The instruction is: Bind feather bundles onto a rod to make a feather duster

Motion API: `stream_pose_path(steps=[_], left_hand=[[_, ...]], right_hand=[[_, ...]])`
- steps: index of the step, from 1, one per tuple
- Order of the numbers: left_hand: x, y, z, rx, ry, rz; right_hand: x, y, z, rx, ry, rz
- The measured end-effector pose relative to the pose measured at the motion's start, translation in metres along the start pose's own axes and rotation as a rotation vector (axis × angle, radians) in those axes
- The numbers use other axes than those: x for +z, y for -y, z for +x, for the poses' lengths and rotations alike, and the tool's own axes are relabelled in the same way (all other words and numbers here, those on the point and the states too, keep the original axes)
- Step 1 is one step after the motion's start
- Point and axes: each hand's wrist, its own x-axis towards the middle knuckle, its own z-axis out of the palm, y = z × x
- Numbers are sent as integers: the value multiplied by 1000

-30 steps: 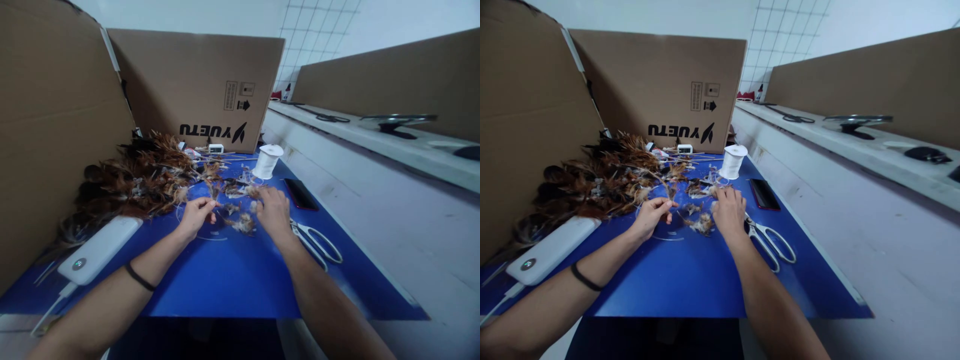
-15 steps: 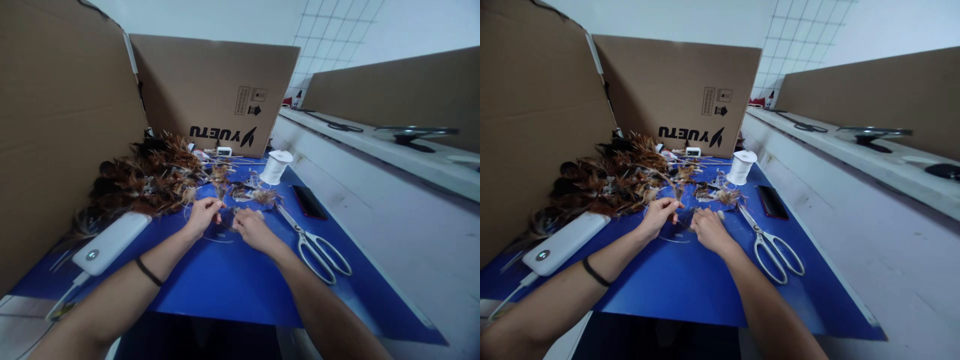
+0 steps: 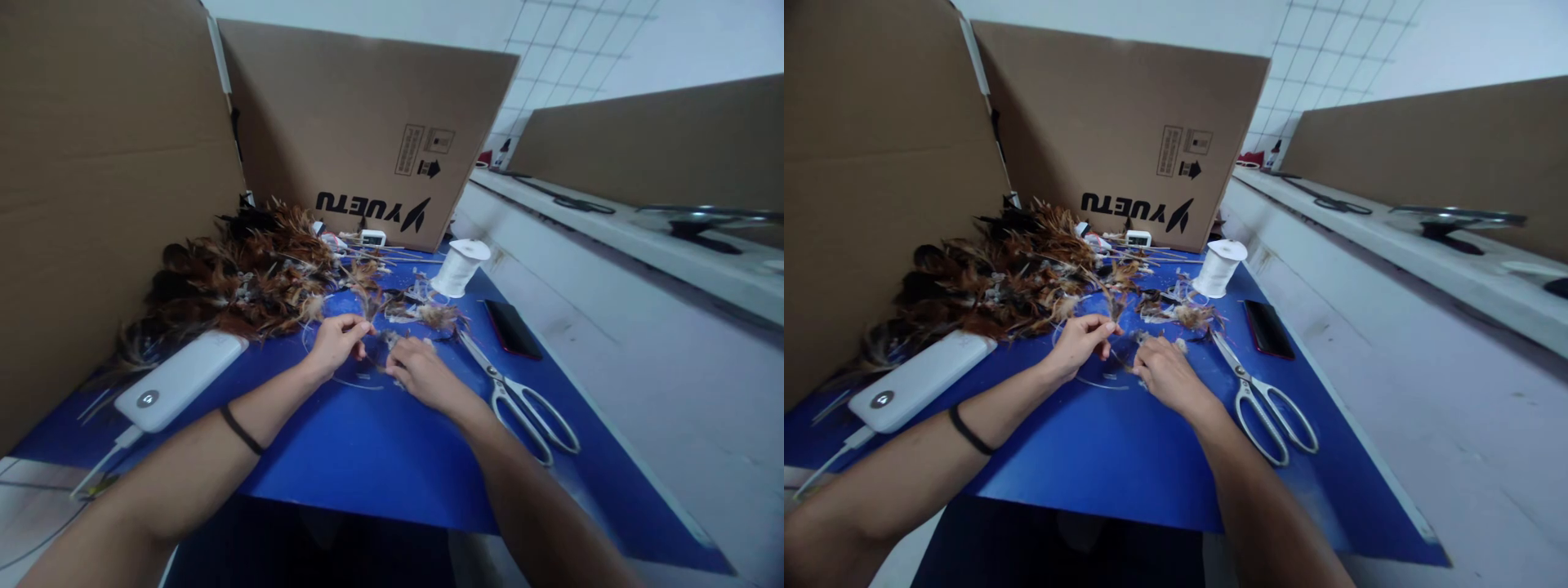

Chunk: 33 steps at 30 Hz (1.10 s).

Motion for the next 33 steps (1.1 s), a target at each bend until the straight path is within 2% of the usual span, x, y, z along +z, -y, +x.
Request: stream_pose_path(steps=[3, 8, 13, 17, 19, 24, 30, 33], left_hand=[[0, 2, 0, -9, 24, 6], [2, -2, -3, -48, 109, -45], [5, -8, -8, -137, 219, -178], [6, -7, -11, -236, 350, -216], [7, -6, -11, -273, 365, -224], [5, -5, -7, -232, 288, -237], [-2, -5, 2, -143, 47, -195], [-5, -4, 5, -131, -8, -88]], right_hand=[[-1, 2, 0, -14, 18, 55], [-17, -1, -4, 3, 49, 394], [-21, -7, -7, 123, 94, 561], [-18, -6, -6, 197, 104, 799], [-18, -4, -6, 249, 103, 876], [-21, -3, -6, 282, 56, 913], [-28, -9, -7, 363, -74, 871], [-31, -13, -6, 375, -175, 855]])
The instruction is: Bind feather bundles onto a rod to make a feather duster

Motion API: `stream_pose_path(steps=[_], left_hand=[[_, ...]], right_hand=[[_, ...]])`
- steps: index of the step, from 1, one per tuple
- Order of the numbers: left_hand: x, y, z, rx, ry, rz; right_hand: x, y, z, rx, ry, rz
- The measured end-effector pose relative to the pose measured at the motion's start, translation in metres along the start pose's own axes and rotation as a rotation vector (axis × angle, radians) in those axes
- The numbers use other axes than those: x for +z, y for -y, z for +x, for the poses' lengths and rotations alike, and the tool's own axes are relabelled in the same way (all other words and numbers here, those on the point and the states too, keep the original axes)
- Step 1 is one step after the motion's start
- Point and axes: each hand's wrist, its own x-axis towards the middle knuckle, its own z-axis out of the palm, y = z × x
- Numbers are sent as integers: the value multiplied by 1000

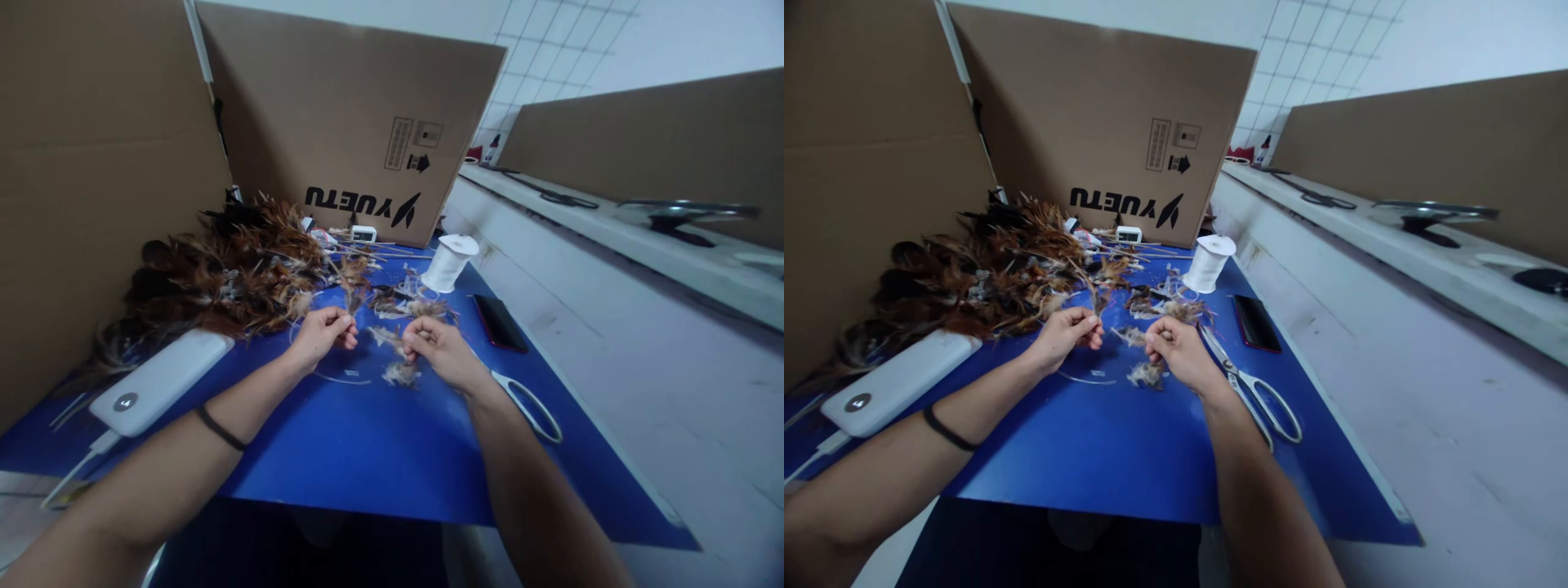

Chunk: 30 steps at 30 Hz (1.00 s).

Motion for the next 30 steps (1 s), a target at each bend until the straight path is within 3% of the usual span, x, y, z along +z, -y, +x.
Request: stream_pose_path(steps=[2, 5, 8, 13, 18, 24, 28, 30], left_hand=[[-2, -1, 0, 38, -53, 112], [-3, -3, -1, 221, -147, 252], [0, -8, -6, 330, -115, 260], [10, -9, -13, 200, 98, 217], [10, 1, -13, 126, 208, 316], [9, 1, -11, 157, 194, 319], [13, -3, -11, 111, 135, 190], [14, -4, -13, 94, 109, 148]], right_hand=[[-2, -2, 2, -26, -51, -10], [-2, -6, 3, -72, -103, -87], [0, -10, 2, -162, -145, -244], [5, -7, -3, -248, -114, -388], [9, -1, -5, -287, -64, -427], [11, -3, -5, -267, -73, -405], [13, -3, -2, -175, -153, -227], [17, -2, -1, -113, -130, -107]])
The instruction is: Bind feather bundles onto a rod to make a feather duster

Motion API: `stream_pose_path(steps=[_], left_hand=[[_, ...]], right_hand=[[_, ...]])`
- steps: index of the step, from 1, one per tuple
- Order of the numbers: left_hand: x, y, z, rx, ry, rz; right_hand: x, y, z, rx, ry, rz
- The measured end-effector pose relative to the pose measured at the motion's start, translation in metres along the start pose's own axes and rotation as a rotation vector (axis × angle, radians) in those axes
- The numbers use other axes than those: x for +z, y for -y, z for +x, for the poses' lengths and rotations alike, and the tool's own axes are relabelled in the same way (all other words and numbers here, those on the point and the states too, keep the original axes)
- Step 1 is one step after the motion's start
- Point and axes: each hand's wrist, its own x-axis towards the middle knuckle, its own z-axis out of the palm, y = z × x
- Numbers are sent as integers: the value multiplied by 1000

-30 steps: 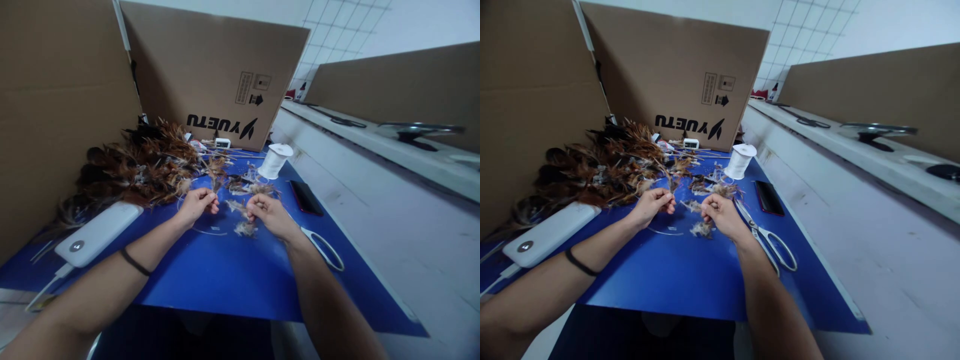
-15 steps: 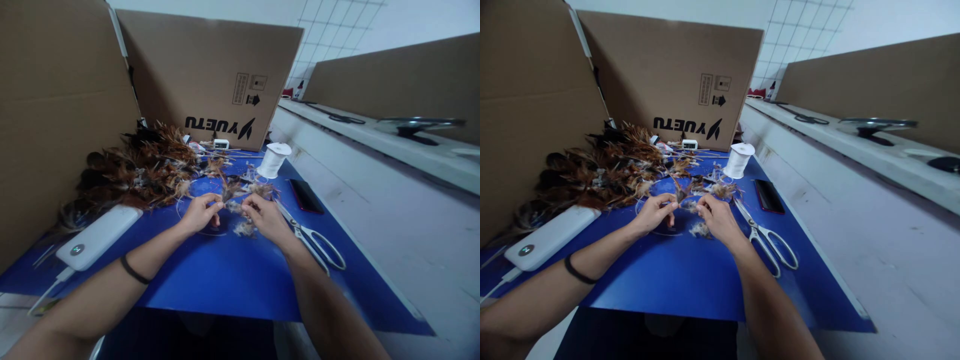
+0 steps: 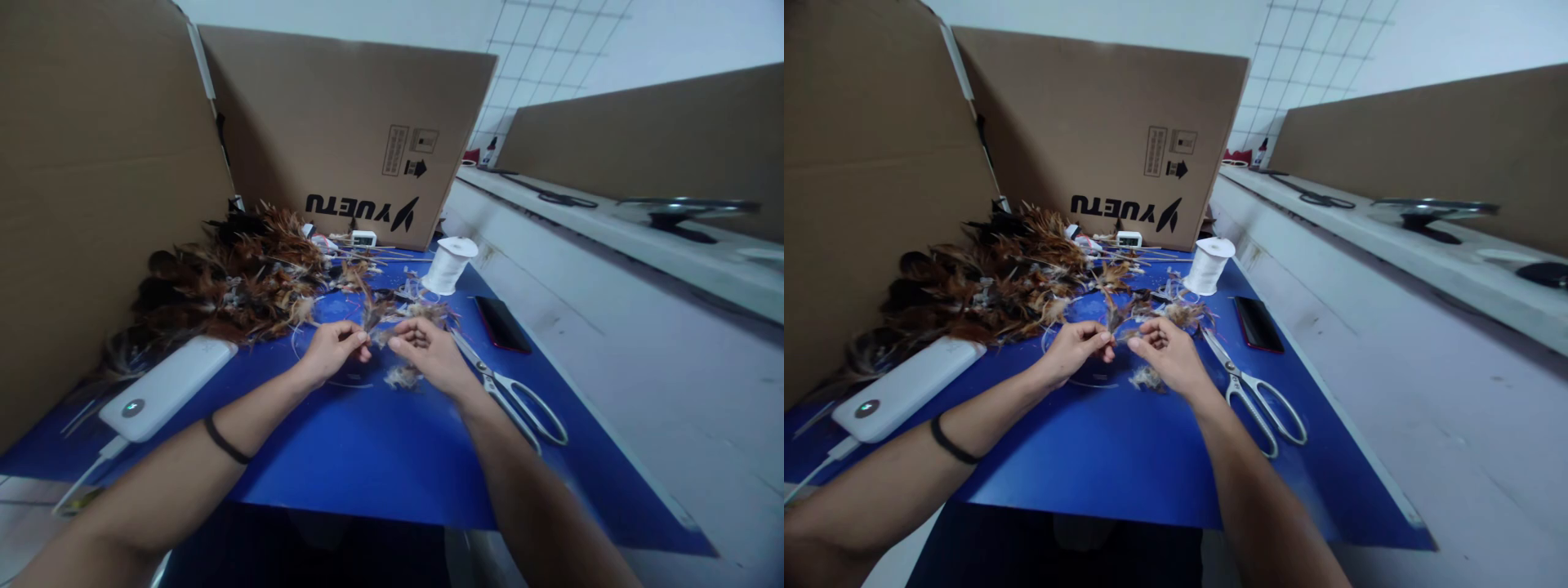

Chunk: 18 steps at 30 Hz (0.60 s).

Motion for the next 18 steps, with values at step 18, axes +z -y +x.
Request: stream_pose_path(steps=[18], left_hand=[[4, 5, -5, -111, 156, -115]], right_hand=[[13, -6, -4, -88, 99, -205]])
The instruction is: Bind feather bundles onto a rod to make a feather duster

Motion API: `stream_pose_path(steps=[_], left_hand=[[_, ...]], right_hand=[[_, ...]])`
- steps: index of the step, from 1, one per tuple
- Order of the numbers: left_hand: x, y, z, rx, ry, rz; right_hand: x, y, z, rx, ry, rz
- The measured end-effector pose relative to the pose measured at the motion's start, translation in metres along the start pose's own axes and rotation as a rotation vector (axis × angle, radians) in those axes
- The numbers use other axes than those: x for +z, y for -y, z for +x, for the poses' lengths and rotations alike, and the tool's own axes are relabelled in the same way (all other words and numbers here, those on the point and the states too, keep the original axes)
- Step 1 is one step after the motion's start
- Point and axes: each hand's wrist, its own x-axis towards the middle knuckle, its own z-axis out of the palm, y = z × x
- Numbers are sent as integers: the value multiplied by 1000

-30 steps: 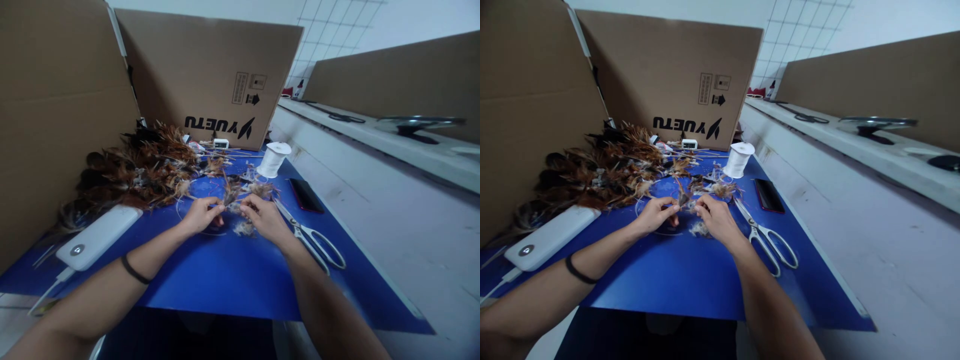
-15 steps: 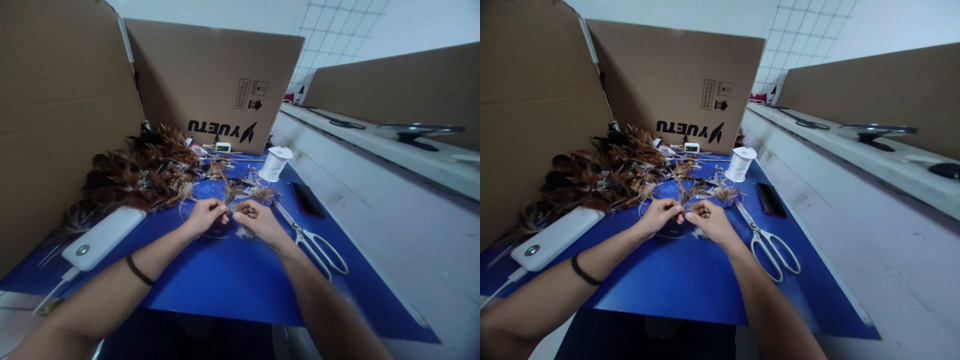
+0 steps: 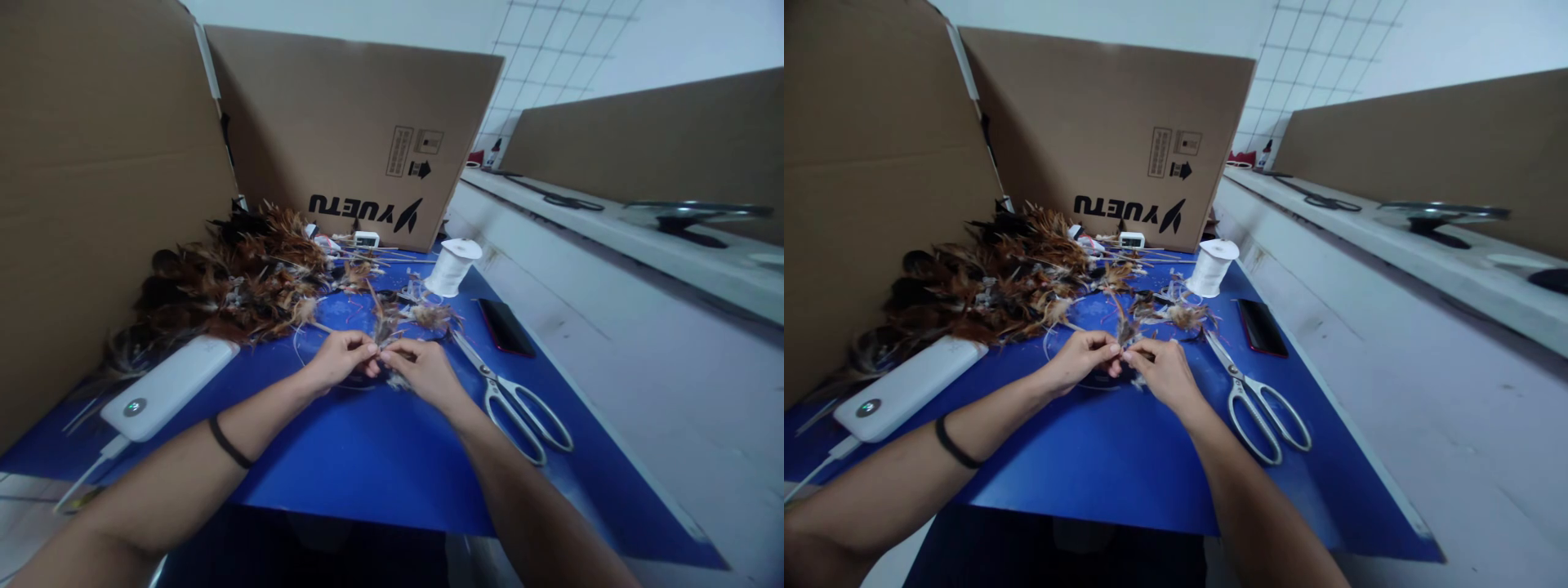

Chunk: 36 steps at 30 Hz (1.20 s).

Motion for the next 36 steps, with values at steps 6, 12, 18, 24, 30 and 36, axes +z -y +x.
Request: stream_pose_path(steps=[6, 12, 18, 24, 30, 36], left_hand=[[0, -3, 0, -51, 3, -58], [-1, -3, 0, -65, -38, -48], [-2, 1, 2, -90, -7, -39], [-3, 3, 2, -92, 21, -11], [-3, 4, 2, -90, 36, 5], [-1, 0, 0, -93, 71, 3]], right_hand=[[-8, 5, -2, -93, -90, -78], [-15, 11, -2, -228, -184, -177], [-13, 7, -2, -381, -211, -293], [-10, 3, -2, -445, -190, -355], [-8, 2, -2, -469, -168, -374], [-8, 0, 0, -467, -183, -343]])
